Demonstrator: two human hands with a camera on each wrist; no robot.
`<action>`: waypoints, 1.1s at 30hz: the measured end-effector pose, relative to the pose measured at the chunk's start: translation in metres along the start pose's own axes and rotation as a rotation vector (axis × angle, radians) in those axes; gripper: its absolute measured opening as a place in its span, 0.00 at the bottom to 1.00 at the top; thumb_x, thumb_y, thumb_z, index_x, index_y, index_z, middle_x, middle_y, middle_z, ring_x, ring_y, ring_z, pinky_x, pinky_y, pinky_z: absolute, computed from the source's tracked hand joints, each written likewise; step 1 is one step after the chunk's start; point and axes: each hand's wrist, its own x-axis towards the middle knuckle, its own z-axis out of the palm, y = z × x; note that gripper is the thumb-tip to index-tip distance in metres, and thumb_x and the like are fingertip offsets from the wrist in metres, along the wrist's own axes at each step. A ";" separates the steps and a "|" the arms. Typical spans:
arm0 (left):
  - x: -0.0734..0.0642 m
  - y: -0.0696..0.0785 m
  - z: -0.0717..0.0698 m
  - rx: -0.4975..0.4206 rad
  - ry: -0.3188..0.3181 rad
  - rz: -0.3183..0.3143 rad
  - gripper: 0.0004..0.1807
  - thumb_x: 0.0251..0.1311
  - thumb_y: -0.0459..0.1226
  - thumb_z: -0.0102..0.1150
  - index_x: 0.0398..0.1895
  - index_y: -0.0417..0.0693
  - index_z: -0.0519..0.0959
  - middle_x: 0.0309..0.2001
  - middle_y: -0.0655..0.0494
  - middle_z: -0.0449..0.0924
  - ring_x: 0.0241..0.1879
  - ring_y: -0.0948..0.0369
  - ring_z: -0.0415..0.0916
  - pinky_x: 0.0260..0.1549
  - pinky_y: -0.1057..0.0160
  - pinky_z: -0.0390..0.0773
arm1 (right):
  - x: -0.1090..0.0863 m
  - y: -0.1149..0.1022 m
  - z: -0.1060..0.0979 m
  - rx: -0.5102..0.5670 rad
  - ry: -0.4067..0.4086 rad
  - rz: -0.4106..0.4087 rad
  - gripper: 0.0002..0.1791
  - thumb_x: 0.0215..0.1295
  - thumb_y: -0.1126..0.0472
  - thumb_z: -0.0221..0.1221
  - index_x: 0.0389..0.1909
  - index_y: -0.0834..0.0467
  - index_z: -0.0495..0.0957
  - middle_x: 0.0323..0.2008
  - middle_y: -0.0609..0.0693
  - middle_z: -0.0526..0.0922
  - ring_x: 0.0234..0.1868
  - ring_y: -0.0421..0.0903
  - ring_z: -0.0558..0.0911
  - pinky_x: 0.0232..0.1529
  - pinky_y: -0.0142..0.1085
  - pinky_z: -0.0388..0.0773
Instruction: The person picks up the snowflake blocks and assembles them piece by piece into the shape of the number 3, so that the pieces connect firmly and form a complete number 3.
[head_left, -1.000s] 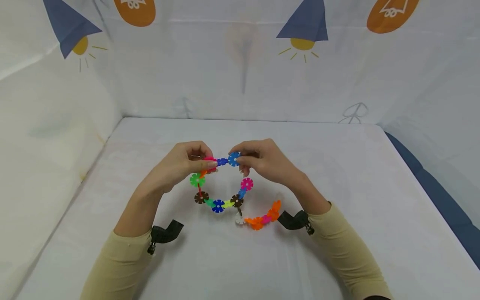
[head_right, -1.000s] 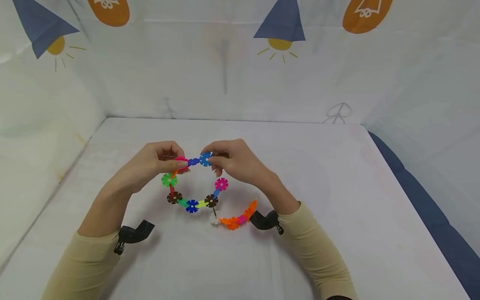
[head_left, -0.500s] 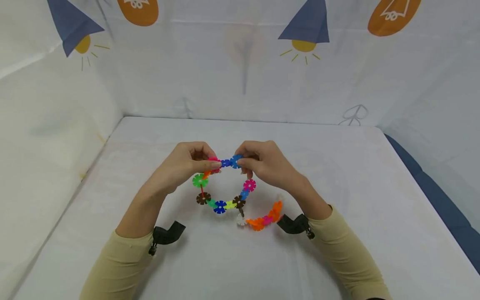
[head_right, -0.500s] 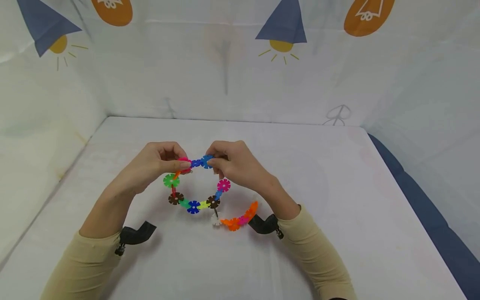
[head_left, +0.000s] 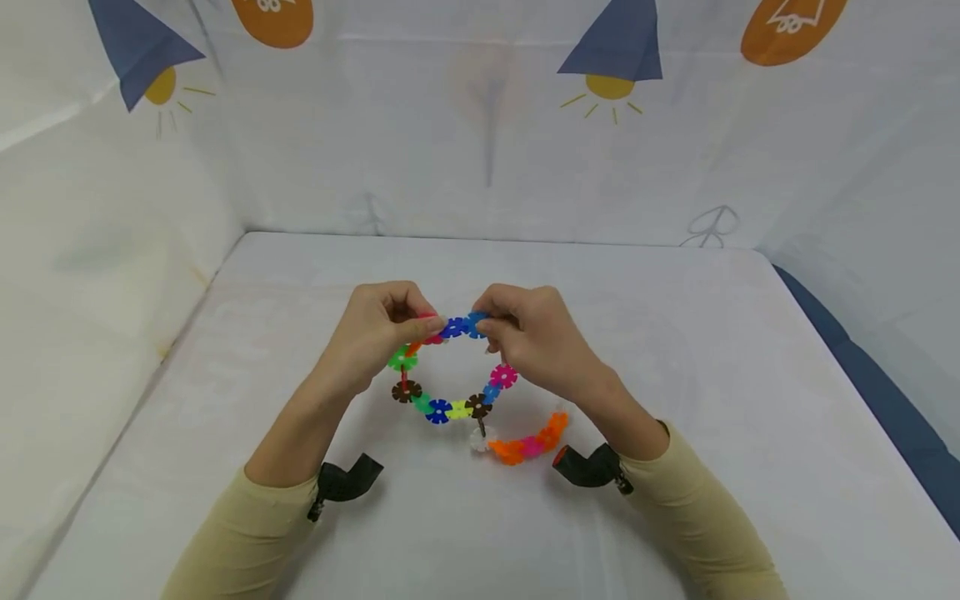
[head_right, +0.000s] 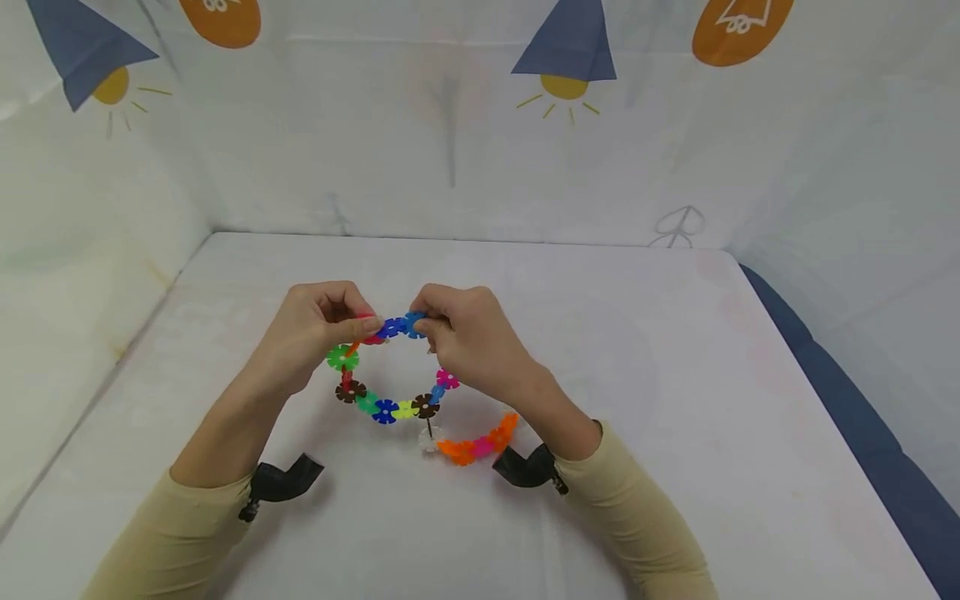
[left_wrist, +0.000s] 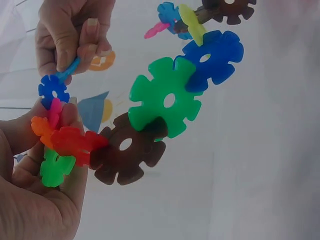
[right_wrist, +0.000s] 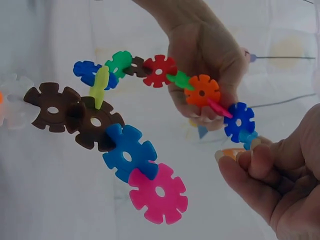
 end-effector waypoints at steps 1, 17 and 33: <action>0.000 0.000 0.001 -0.005 0.005 -0.004 0.07 0.61 0.33 0.66 0.29 0.37 0.80 0.27 0.54 0.83 0.27 0.56 0.79 0.27 0.65 0.78 | 0.000 -0.001 0.000 -0.007 0.007 -0.003 0.03 0.66 0.71 0.59 0.36 0.61 0.80 0.22 0.50 0.81 0.23 0.36 0.80 0.24 0.32 0.80; 0.000 -0.001 0.002 0.028 0.030 -0.019 0.08 0.61 0.33 0.66 0.28 0.38 0.80 0.27 0.51 0.82 0.27 0.56 0.80 0.26 0.63 0.76 | 0.000 0.001 0.012 -0.066 0.034 -0.042 0.02 0.66 0.72 0.60 0.35 0.63 0.80 0.24 0.50 0.84 0.23 0.37 0.80 0.27 0.28 0.80; 0.005 -0.002 -0.001 0.047 -0.012 -0.062 0.09 0.64 0.39 0.63 0.35 0.41 0.78 0.34 0.49 0.82 0.34 0.51 0.81 0.34 0.61 0.79 | 0.005 0.009 0.006 0.015 0.011 0.074 0.04 0.68 0.66 0.60 0.42 0.59 0.80 0.23 0.49 0.82 0.21 0.41 0.80 0.26 0.33 0.81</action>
